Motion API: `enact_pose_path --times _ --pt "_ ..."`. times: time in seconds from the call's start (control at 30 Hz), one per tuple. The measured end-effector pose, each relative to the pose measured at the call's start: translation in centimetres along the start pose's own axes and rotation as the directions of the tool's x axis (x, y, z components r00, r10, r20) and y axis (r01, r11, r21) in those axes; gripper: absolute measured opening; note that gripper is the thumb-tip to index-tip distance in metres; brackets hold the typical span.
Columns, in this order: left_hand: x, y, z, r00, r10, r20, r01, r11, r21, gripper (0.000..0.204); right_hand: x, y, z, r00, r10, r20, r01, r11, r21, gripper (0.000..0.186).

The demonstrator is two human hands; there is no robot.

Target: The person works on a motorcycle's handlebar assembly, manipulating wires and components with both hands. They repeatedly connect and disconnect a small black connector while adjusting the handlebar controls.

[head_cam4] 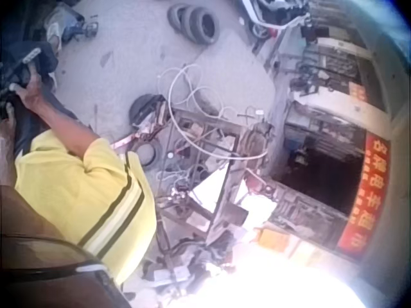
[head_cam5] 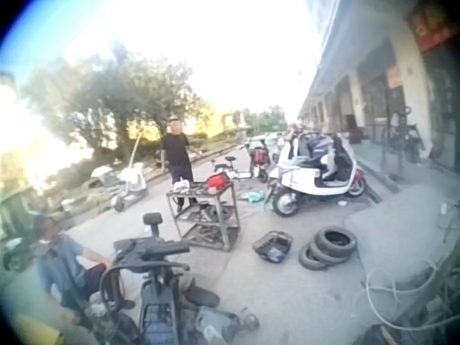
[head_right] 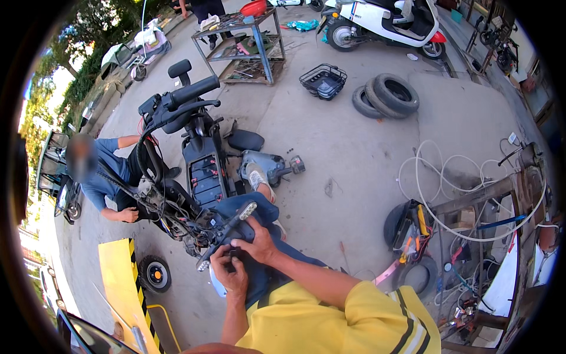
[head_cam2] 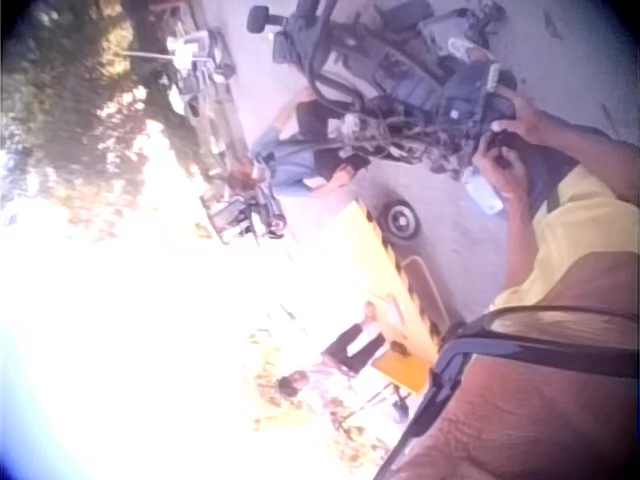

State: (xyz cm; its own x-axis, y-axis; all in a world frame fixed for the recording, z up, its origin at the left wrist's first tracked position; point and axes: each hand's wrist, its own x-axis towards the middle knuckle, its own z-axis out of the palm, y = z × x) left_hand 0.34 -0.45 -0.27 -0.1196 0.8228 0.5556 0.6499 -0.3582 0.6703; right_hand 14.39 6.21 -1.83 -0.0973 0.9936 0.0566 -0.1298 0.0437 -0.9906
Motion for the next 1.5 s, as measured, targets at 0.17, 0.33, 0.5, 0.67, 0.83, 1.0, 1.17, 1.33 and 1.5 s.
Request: enact_pose_path --times 0.17,0.33,0.5,0.67,0.83,1.0,1.17,1.33,1.5 --pt "0.2 0.8 0.1 1.0 -0.03 0.003 0.03 0.999 0.042 0.013 0.4 0.9 0.6 0.988 -0.129 -0.088 0.131 0.991 0.022 0.072" --pt "0.4 1.3 0.2 0.999 -0.048 -0.009 0.048 0.999 0.016 0.011 0.4 1.3 0.6 0.983 -0.157 -0.096 0.161 0.987 0.03 0.074" --pt "0.3 1.0 0.2 1.0 -0.027 -0.015 0.028 0.999 0.028 0.01 0.4 1.2 0.7 0.984 -0.153 -0.096 0.154 0.988 -0.005 0.073" --pt "0.3 1.4 0.2 0.999 -0.032 -0.025 0.033 0.999 0.036 0.01 0.2 0.7 0.5 0.983 -0.15 -0.107 0.152 0.988 0.013 0.073" --pt "0.2 1.4 0.5 0.999 -0.037 -0.035 0.038 0.999 0.019 0.01 0.2 0.6 0.4 0.989 -0.108 -0.105 0.111 0.994 0.017 0.07" --pt "0.1 1.5 0.4 0.997 -0.077 -0.025 0.077 0.997 0.002 0.01 0.3 1.0 0.5 0.988 -0.11 -0.11 0.114 0.993 0.025 0.073" --pt "0.3 1.6 0.6 0.998 -0.063 -0.026 0.063 0.998 -0.003 0.009 0.3 0.7 0.3 0.99 -0.09 -0.107 0.097 0.994 0.059 0.069" --pt "0.5 2.1 0.6 1.0 -0.026 -0.015 0.027 0.999 0.032 0.009 0.4 1.1 0.2 0.981 -0.138 -0.134 0.144 0.989 0.032 0.071" --pt "0.3 1.3 0.7 0.999 -0.037 -0.012 0.037 0.999 0.005 0.01 0.4 0.7 -0.1 0.985 -0.107 -0.132 0.111 0.993 0.026 0.068"
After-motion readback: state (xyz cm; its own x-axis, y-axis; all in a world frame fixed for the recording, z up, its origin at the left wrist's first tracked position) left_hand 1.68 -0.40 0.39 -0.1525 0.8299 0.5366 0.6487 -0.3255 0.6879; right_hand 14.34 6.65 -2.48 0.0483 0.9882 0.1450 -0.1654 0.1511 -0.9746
